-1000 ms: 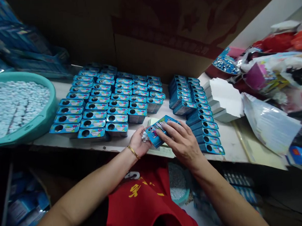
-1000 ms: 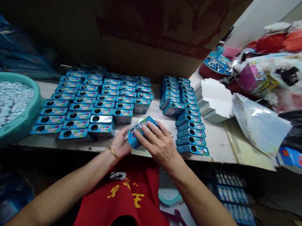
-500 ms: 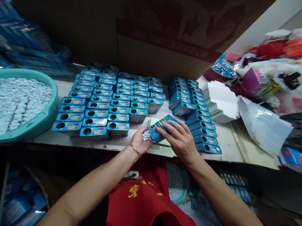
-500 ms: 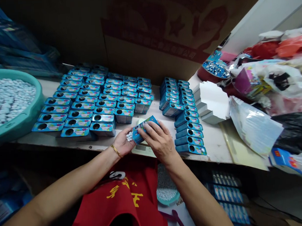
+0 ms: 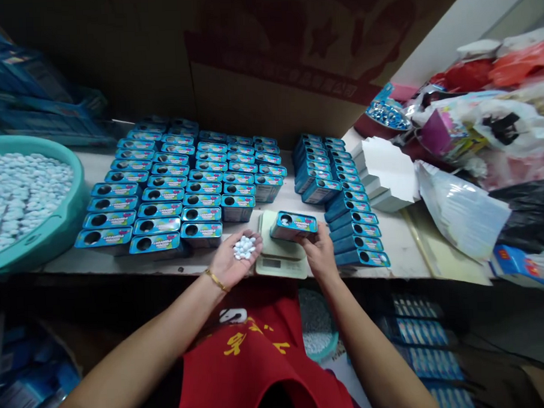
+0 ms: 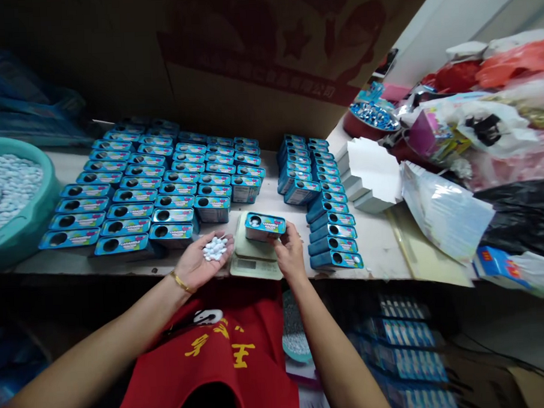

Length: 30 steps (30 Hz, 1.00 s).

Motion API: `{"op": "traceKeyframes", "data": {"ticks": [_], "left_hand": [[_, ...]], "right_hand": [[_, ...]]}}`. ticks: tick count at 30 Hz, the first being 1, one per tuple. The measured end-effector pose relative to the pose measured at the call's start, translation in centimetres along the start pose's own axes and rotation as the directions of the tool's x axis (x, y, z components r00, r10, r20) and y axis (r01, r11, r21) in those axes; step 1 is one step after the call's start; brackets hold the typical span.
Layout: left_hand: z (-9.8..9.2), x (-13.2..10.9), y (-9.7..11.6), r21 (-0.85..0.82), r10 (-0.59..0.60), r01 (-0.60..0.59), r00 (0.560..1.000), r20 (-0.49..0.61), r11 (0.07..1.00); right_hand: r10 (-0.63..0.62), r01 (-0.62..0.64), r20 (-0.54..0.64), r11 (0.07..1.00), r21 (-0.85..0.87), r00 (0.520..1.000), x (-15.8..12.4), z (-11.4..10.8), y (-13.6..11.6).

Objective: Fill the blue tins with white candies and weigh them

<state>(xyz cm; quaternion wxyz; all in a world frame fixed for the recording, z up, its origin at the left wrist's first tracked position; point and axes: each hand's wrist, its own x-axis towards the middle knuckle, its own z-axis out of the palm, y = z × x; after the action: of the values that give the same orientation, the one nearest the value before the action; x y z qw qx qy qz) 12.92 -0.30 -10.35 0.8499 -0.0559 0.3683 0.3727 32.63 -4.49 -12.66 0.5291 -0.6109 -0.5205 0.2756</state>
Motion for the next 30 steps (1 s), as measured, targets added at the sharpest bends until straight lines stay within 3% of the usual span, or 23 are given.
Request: {"op": "traceKeyframes", "data": {"ticks": [4, 8, 10, 12, 16, 19, 22, 26, 30], "left_hand": [[-2.3, -2.0, 0.2, 0.024, -0.013, 0.015, 0.998, -0.057, 1.0], [-4.2, -3.9, -0.7, 0.033, -0.075, 0.079, 0.992, -0.104, 0.996], [-5.0, -4.5, -1.4, 0.046, -0.125, 0.13, 0.987, -0.097, 0.99], [-5.6, -4.6, -2.1, 0.062, -0.179, 0.184, 0.981, -0.08, 0.981], [-5.7, -3.5, -2.9, 0.089, -0.214, 0.22, 0.974, -0.069, 0.971], [-4.8, -2.5, -3.2, 0.104, -0.173, 0.179, 0.983, -0.06, 0.978], [-4.6, -2.3, -3.6, 0.117, -0.226, 0.23, 0.973, -0.053, 0.966], [-5.4, -2.7, -3.5, 0.116, -0.237, 0.251, 0.964, -0.116, 0.961], [-5.8, -2.9, -2.9, 0.099, -0.21, 0.22, 0.972, -0.109, 0.97]], "right_hand": [[0.042, -0.043, 0.041, 0.999, 0.024, 0.998, 0.2, 0.6, 0.8], [-0.098, 0.089, -0.022, 0.965, -0.246, 0.995, -1.6, -0.5, -1.1], [-0.243, 0.191, -0.059, 0.871, -0.454, 0.968, -3.7, -0.8, -2.8], [-0.354, 0.281, -0.01, 0.758, -0.589, 0.935, -5.8, -0.6, -4.1], [-0.396, 0.354, 0.109, 0.621, -0.7, 0.912, -7.6, 1.0, -4.5], [-0.391, 0.317, 0.048, 0.662, -0.679, 0.919, -6.4, 1.7, -3.9], [-0.357, 0.286, -0.001, 0.75, -0.597, 0.934, -4.7, 1.4, -4.1], [-0.325, 0.293, 0.03, 0.804, -0.517, 0.945, -2.3, -0.1, -4.7], [-0.319, 0.301, 0.048, 0.82, -0.487, 0.946, 0.0, -2.0, -4.5]]}}
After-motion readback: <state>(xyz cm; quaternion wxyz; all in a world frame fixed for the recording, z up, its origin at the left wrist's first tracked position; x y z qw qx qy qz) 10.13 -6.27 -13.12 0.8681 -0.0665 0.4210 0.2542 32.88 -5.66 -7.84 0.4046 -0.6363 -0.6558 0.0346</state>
